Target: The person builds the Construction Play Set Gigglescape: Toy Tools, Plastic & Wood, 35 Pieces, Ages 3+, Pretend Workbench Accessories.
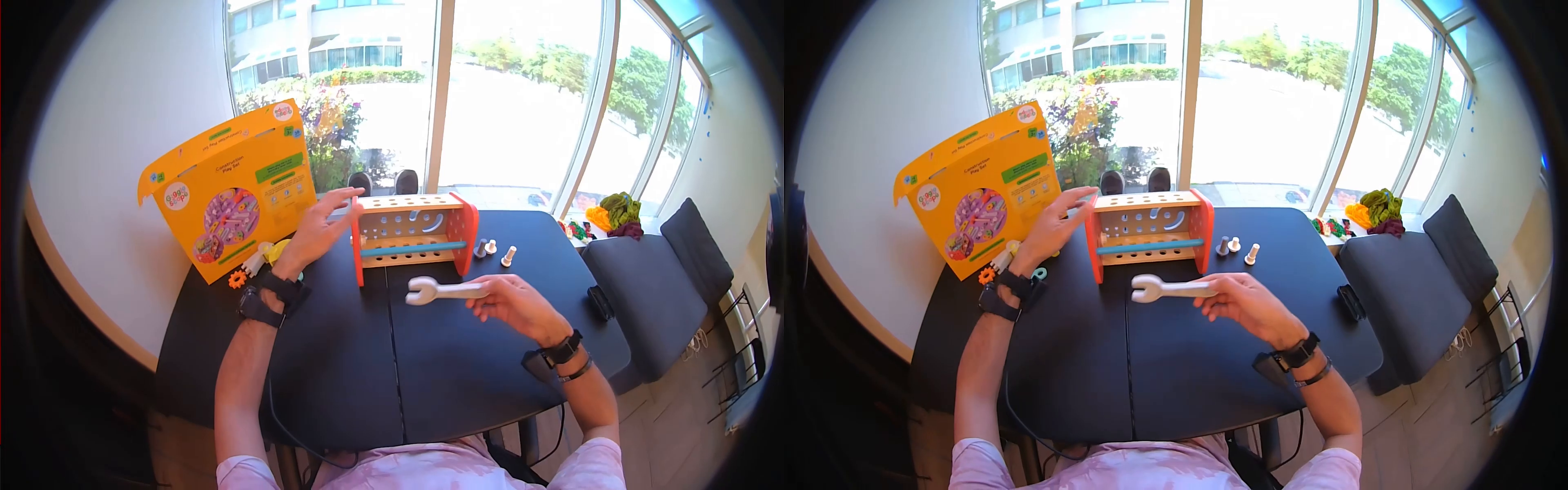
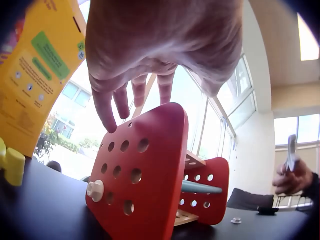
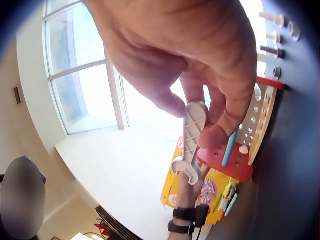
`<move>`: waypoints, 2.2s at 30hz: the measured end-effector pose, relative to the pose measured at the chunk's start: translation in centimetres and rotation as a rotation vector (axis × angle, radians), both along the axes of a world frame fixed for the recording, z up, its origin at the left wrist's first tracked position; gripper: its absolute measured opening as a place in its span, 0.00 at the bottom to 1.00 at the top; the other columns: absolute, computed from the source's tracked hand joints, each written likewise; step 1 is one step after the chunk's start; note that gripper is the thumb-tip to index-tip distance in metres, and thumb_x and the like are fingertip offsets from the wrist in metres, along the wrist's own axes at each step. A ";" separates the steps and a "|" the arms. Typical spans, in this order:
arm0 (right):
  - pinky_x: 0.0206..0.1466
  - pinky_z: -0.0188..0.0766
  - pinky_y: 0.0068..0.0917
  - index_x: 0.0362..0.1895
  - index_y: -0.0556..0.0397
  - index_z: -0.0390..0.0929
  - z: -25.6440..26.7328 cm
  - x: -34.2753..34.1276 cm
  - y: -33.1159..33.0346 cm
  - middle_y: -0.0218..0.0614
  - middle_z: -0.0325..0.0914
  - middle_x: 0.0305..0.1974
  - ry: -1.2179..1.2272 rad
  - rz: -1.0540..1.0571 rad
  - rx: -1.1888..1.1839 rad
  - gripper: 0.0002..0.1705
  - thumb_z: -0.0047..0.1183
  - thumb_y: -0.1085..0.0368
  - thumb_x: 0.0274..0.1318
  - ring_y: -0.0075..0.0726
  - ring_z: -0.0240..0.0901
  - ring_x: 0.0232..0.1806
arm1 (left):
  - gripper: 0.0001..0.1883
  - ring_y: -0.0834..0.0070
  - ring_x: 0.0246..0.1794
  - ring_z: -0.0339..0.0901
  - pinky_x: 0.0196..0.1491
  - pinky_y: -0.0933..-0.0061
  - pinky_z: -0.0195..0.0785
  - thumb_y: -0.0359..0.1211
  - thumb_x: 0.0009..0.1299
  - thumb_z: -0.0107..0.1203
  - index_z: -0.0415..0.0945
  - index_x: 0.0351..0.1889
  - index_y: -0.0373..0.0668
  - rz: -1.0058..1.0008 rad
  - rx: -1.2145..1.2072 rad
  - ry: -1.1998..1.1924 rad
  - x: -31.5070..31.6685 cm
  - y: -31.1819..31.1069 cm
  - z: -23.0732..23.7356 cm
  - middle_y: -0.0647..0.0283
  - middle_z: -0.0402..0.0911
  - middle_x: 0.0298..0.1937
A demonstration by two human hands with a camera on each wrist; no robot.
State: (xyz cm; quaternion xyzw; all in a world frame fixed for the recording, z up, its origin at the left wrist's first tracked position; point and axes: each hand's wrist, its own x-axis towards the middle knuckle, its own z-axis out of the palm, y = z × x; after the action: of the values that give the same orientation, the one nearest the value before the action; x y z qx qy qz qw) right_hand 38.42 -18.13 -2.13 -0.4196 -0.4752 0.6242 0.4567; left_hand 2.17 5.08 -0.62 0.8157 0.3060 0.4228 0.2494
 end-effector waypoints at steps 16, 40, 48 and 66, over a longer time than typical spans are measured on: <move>0.53 0.86 0.29 0.65 0.62 0.82 0.1 1.3 -1.9 0.46 0.90 0.54 0.043 -0.108 0.023 0.22 0.51 0.56 0.85 0.28 0.85 0.46 | 0.29 0.46 0.69 0.81 0.75 0.53 0.73 0.38 0.71 0.74 0.81 0.68 0.40 0.144 0.391 0.223 -3.0 -6.8 1.4 0.47 0.84 0.70; 0.50 0.85 0.55 0.50 0.52 0.91 -5.9 4.2 9.1 0.48 0.90 0.37 -1.436 -0.352 0.691 0.13 0.57 0.65 0.70 0.63 0.88 0.42 | 0.15 0.56 0.46 0.90 0.50 0.60 0.80 0.33 0.77 0.71 0.82 0.57 0.40 -0.097 0.175 0.369 -0.6 -17.1 4.2 0.54 0.91 0.45; 0.51 0.84 0.60 0.60 0.57 0.81 -6.8 2.4 13.4 0.55 0.89 0.40 -1.592 -0.285 0.512 0.16 0.55 0.65 0.74 0.67 0.87 0.46 | 0.14 0.51 0.41 0.88 0.45 0.52 0.80 0.37 0.76 0.70 0.80 0.54 0.47 -0.122 0.359 0.462 -1.5 -16.5 3.8 0.54 0.87 0.38; 0.60 0.81 0.50 0.45 0.59 0.89 -6.6 4.3 10.1 0.55 0.88 0.45 -1.437 -0.226 0.682 0.11 0.68 0.68 0.59 0.61 0.85 0.54 | 0.14 0.53 0.44 0.88 0.48 0.56 0.78 0.39 0.75 0.71 0.85 0.53 0.43 -0.127 0.300 0.471 -1.9 -16.5 4.1 0.53 0.90 0.40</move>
State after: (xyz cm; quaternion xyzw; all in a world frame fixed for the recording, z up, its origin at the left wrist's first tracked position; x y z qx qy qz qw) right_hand 42.76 -8.07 -8.75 -0.6017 -0.7720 -0.0281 0.2027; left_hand 0.31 -11.46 3.48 0.9368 0.2379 0.2457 0.0736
